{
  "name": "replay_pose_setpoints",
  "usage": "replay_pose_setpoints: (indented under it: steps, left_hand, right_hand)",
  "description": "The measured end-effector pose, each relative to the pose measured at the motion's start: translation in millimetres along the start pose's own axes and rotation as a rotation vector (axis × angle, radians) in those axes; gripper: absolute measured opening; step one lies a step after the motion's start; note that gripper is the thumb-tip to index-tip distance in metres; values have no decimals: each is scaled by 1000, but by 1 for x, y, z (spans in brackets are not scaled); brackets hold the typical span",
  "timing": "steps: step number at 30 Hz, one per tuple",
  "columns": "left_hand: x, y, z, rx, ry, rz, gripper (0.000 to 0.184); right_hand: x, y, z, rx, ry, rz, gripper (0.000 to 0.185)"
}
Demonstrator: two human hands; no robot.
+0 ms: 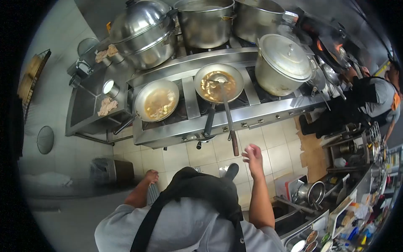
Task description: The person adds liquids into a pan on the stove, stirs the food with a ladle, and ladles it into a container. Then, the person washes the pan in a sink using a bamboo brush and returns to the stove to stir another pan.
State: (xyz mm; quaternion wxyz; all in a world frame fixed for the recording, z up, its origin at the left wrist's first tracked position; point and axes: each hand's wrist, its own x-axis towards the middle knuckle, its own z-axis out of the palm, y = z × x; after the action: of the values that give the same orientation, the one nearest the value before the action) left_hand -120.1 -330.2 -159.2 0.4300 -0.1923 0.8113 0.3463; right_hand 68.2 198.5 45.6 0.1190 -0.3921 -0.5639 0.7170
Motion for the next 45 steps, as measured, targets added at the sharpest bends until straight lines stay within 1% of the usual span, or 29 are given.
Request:
replay_pose_setpoints:
  steps: [2,3,4,6,8,9,12,13,14,16,17,18,19,20,21,24,25,26,28,30,32,34,35,38,39,41,42,43,45]
  left_hand:
    - [-27,21,20,-24,53,-8,20]
    - [-31,25,31,-62,60,-4,20]
    - [-34,27,41,-101,67,2,20]
    - [-42,29,62,-183,81,17,21]
    - [-49,25,85,-271,96,40,22]
    - [-56,21,95,-290,113,45,22]
    - [-82,0,127,-353,174,32,23]
    - [-89,-11,138,-369,204,10,24]
    - [-96,-23,148,-385,234,-13,24]
    - [-99,-61,166,-362,101,-116,28]
    - [-104,-75,177,-396,93,-199,29]
    - [-111,-93,188,-427,82,-281,31]
    - [-95,-140,201,-479,-3,-318,32]
    - [-80,-166,207,-529,-87,-352,33]
    - [-109,-146,210,-471,-44,-367,36]
    - [-113,-136,199,-449,-25,-412,34]
    - [-113,-135,197,-441,-22,-428,34]
    - [-113,-133,196,-435,-20,-445,34]
    - [-106,-115,178,-472,61,-299,30]
    - [-88,-101,161,-443,62,-187,25]
    - [-108,-51,145,-490,197,-125,24]
    - [-96,-40,136,-500,257,-26,25]
    - [-91,-39,132,-500,285,21,26]
    - [-90,-27,120,-525,281,14,28]
    - [-85,-31,118,-502,267,-12,27]
    - [-65,-60,120,-475,166,-6,27]
    - [-63,-60,116,-455,114,0,27]
    - [-63,-61,112,-337,56,-57,29]
    - [-67,-64,114,-386,105,-166,30]
  right_hand:
    - [21,-31,22,-184,-108,-12,64]
    - [32,-38,29,-291,-156,-56,72]
    - [47,-36,35,-316,-194,-93,80]
    - [75,-20,44,-457,-282,-112,78]
    - [81,-30,52,-342,-419,4,74]
    - [78,-38,55,-372,-374,24,66]
    - [117,-5,37,-756,-215,-317,60]
    - [109,-18,35,-697,-139,-422,50]
    - [103,-36,28,-692,-202,-361,49]
    - [86,-78,19,-680,-319,-232,46]
    - [93,-69,10,-658,-279,-368,42]
    - [100,-69,1,-634,-296,-314,42]
    - [107,-71,-7,-608,-311,-261,41]
    - [111,-73,-10,-581,-325,-208,41]
    - [105,-87,-10,-514,-370,-154,37]
    - [110,-86,-6,-484,-392,-312,35]
    - [107,-88,-3,-449,-395,-316,31]
    - [102,-93,-2,-408,-394,-254,29]
    - [93,-102,5,-327,-395,-134,25]
    - [91,-96,6,-323,-383,-148,22]
    - [90,-92,9,-332,-386,-156,19]
    - [88,-89,9,-357,-388,-154,16]
    - [85,-88,12,-293,-379,-138,13]
    - [71,-94,19,-216,-383,-126,14]
    - [69,-93,19,-251,-375,-143,19]
    - [63,-99,22,-247,-376,-144,21]
    - [60,-101,23,-240,-370,-147,23]
    - [57,-103,25,-237,-355,-137,21]
    - [51,-107,28,-234,-325,-120,17]
